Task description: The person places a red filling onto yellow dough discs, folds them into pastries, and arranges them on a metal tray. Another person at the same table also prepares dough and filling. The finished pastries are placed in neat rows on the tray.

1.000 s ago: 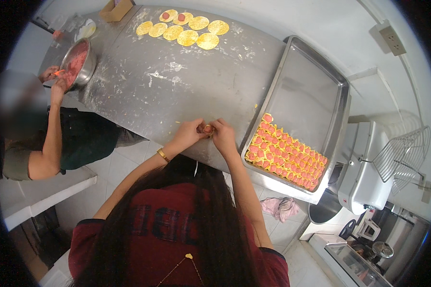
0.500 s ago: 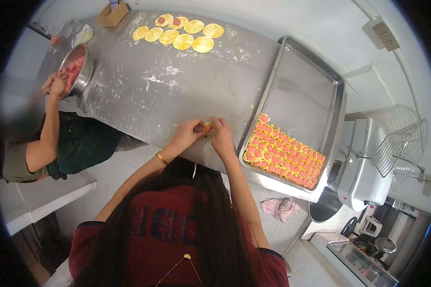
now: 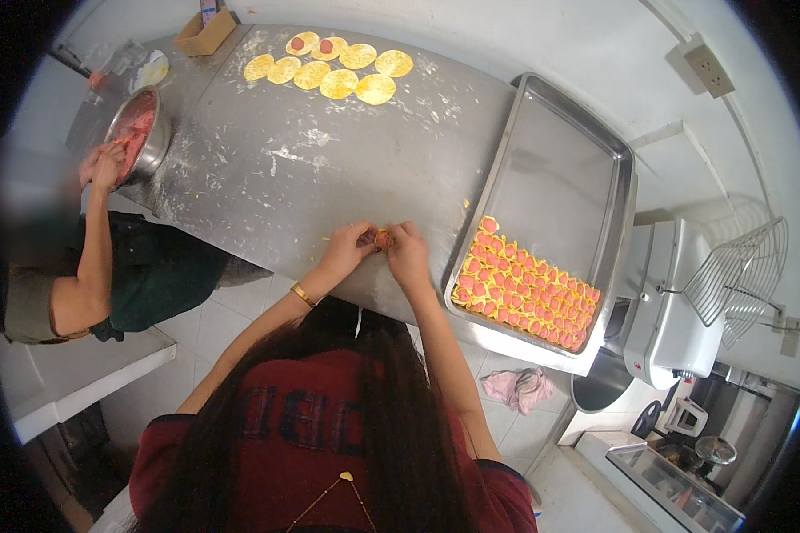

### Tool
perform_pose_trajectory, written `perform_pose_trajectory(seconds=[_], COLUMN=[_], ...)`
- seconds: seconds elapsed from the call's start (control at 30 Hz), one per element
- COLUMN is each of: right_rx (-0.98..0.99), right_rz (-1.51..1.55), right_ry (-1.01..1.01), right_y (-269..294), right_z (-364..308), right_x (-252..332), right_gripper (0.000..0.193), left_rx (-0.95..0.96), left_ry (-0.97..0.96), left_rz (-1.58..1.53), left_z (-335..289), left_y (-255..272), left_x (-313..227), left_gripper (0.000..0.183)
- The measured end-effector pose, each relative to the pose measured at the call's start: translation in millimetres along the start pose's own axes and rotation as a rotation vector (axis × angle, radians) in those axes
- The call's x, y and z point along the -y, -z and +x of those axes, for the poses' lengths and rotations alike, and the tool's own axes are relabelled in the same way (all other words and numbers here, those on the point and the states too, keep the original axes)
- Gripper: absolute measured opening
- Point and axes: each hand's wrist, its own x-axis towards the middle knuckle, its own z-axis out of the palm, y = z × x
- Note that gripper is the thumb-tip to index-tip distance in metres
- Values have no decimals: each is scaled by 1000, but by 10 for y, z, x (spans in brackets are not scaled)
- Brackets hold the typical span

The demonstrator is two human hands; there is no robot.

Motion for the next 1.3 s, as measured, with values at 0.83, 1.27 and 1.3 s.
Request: perform_pose_trajectory(seconds=[0.83, 1.27, 1.3], right_rx=[-123, 200, 214], right_rz=[-289, -367, -385], right_ry=[-212, -75, -68], right_y=[1787, 1939, 1938], right_z=[294, 299, 313], right_x=[-1076, -960, -945], right_gripper=[30, 34, 34], left_rx=[347, 302, 313], left_ry=[210, 206, 214], left_rz=[28, -22, -23], left_z=[-700, -818, -820], left_y=[866, 238, 215], left_x=[76, -148, -155], left_gripper=[23, 21, 21])
